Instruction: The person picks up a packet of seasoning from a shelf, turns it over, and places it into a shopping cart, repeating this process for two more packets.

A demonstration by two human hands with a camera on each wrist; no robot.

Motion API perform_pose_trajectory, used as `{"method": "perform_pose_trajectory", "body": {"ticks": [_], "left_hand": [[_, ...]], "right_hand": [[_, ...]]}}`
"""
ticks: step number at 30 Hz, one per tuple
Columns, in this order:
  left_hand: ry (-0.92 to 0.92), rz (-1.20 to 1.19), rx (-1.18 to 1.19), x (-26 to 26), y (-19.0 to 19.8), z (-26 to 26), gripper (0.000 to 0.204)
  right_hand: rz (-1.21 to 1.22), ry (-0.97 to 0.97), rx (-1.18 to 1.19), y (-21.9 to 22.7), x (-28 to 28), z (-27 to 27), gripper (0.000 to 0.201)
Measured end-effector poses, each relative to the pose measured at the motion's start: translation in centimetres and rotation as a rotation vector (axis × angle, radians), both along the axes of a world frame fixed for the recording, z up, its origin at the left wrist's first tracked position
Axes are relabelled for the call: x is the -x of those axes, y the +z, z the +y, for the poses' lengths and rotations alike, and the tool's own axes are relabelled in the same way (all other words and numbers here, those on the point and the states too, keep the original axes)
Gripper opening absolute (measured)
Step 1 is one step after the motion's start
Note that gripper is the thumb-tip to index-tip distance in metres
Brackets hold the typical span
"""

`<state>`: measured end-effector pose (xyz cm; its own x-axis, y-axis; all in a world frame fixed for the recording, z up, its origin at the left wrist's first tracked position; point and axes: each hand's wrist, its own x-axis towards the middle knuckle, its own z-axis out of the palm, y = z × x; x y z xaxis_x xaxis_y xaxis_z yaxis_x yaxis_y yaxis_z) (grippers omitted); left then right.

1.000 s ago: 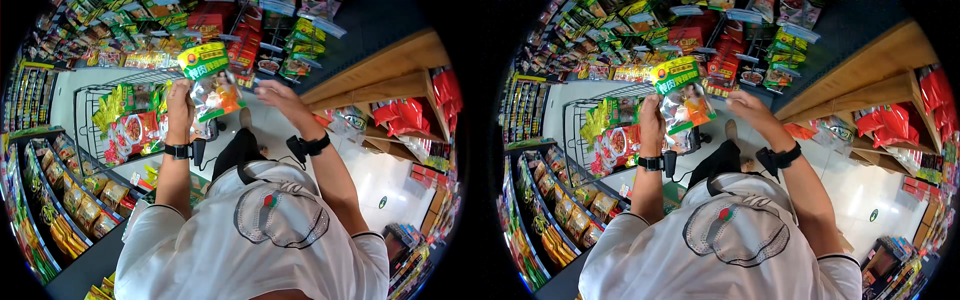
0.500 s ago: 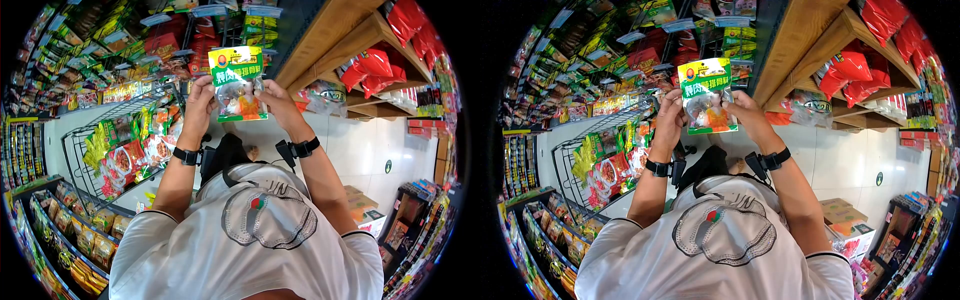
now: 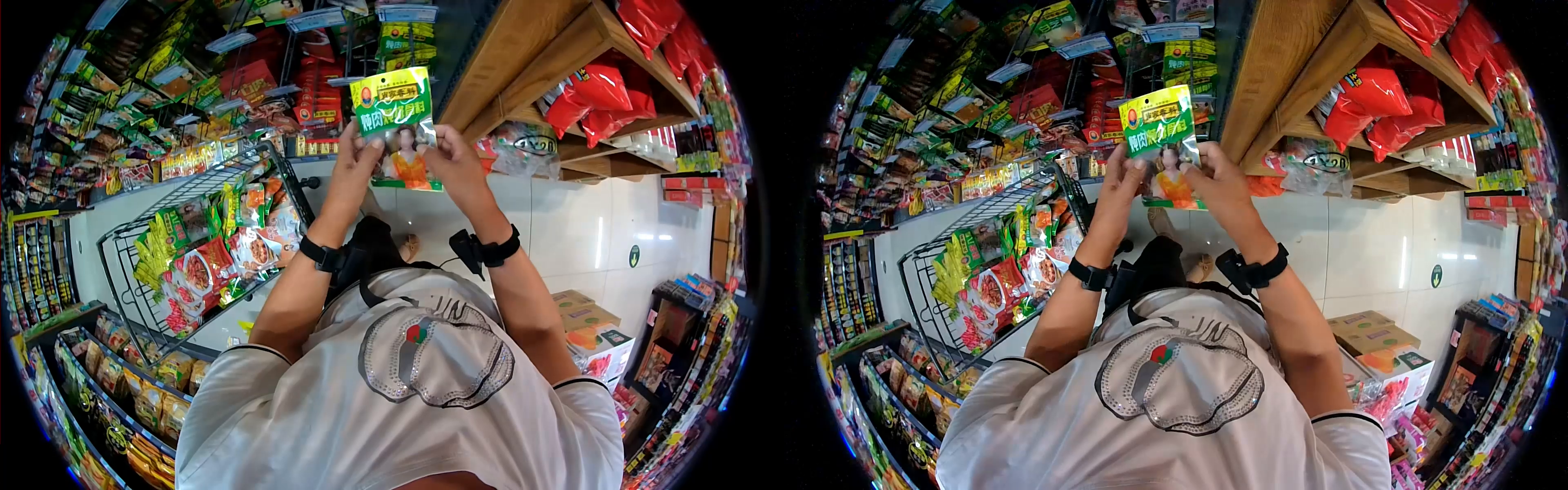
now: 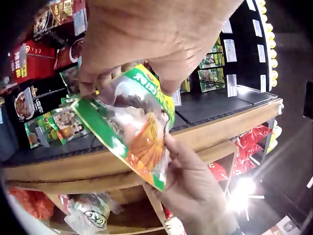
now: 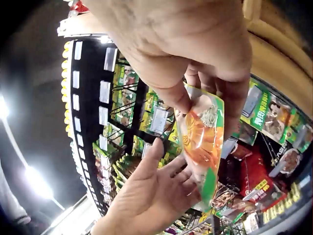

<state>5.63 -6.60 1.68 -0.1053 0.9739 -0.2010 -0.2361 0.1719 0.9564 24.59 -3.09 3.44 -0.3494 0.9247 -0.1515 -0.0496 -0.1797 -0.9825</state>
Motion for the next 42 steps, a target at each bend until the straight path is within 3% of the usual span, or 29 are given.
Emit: {"method": "perform_pose_trajectory", "body": {"ticks": [2,4,5,6,7,8,9,12,16,19,22,23,26,27,31,34,36,37,38,42], "left_hand": [[-0.009,-0.087,0.051,-0.4,0.2,0.2,0.065],[-0.136,-0.400,0.084,0.2,-1.6,0.7,0.063],[-0.202,-0.592,0.097,0.4,-2.2,0.9,0.062],[-0.268,-0.784,0.108,0.4,-1.5,0.9,0.061],[-0.338,-0.687,0.006,0.3,0.2,0.3,0.062],[-0.334,-1.050,0.160,0.5,0.1,0.7,0.065],[-0.343,-1.070,0.172,0.6,0.6,0.6,0.065],[-0.362,-1.121,0.179,0.8,0.7,0.5,0.065],[-0.389,-1.185,0.174,1.1,1.2,0.5,0.065],[-0.346,-0.821,0.102,1.6,-0.4,0.7,0.063],[-0.070,-0.635,0.419,1.9,-2.5,1.1,0.054],[-0.121,-0.557,0.300,2.6,-3.9,1.9,0.035],[0.013,-0.416,0.281,3.4,-6.7,2.4,0.025],[0.042,-0.472,0.279,3.7,-7.8,2.6,0.019],[-0.026,-0.399,0.290,5.0,-9.0,3.5,0.017],[-0.013,-0.195,0.255,5.3,-10.7,5.5,0.015],[0.031,-0.087,0.213,4.5,-11.0,7.1,0.015],[-0.043,0.005,0.205,5.0,-12.6,8.4,0.018],[-0.059,-0.021,0.186,5.0,-14.3,9.4,0.019],[-0.115,-0.001,0.170,3.4,-13.4,12.9,0.023]], "right_hand": [[-0.048,0.088,-0.056,1.5,0.6,-0.6,0.035],[-0.032,0.250,-0.159,3.5,1.5,-1.1,0.041],[-0.152,0.348,-0.092,5.5,1.6,-1.7,0.046],[-0.205,0.390,-0.234,5.7,1.9,-2.1,0.046],[-0.258,0.430,-0.377,5.9,2.3,-2.4,0.047],[-0.310,0.470,-0.520,6.0,2.6,-2.6,0.047],[-0.249,0.532,-0.401,6.5,2.9,-2.8,0.045],[-0.268,0.567,-0.508,6.2,3.1,-2.8,0.047],[-0.240,0.581,-0.461,6.2,3.2,-2.3,0.047],[-0.212,0.517,-0.372,5.9,3.4,-1.9,0.049],[-0.153,0.347,-0.156,3.7,3.4,-1.2,0.049],[-0.170,0.306,-0.120,1.9,3.2,-0.4,0.048],[-0.223,0.194,-0.031,-3.3,2.2,0.8,0.046],[-0.198,0.177,0.039,-4.8,1.8,1.0,0.046],[-0.291,0.204,0.199,-6.8,0.5,1.8,0.049],[-0.519,0.126,0.042,-8.6,0.0,2.3,0.047],[-0.495,0.120,0.073,-8.8,-0.5,2.7,0.047],[-0.484,0.118,0.087,-8.5,-0.6,3.0,0.048],[-0.496,0.107,0.072,-8.4,-0.7,3.4,0.048],[-0.592,0.021,-0.056,-7.2,-0.4,4.9,0.048]]}}
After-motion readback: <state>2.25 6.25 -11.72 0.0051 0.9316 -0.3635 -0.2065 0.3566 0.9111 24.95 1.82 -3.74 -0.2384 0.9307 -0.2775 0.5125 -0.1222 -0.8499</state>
